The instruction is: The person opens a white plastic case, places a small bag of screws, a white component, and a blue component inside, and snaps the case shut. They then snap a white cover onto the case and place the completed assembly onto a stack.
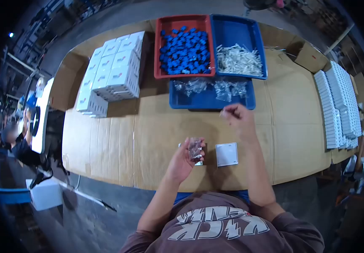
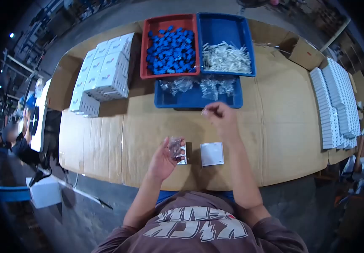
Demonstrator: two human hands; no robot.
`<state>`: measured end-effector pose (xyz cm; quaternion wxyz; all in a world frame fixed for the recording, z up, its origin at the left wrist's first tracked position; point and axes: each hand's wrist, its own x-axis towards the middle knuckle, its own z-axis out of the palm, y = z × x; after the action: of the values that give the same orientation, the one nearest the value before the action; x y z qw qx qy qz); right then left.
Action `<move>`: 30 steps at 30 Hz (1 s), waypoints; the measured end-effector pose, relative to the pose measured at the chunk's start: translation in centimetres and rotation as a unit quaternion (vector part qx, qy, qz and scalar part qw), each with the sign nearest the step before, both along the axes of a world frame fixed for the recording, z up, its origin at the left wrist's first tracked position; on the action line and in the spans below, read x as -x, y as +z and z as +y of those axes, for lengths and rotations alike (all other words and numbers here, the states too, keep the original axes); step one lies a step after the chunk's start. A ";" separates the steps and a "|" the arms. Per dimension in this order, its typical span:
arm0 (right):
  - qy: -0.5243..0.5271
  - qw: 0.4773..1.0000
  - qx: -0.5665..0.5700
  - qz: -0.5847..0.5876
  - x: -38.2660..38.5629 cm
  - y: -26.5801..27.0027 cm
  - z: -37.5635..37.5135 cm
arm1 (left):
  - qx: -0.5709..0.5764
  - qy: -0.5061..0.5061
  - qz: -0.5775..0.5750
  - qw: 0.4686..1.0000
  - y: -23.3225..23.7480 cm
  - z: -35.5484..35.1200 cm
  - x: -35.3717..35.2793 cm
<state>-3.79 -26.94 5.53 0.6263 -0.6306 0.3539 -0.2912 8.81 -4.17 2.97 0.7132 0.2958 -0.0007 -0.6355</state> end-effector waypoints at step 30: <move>0.492 0.856 -0.041 0.153 -0.9 2.5 6.2 | -0.013 -0.117 -0.044 0.992 -2.8 1.4 -0.1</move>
<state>-2.88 -20.72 8.08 0.6514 -0.7328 0.1006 0.1693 8.95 -2.81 0.21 0.6292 0.3309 -0.0585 -0.7009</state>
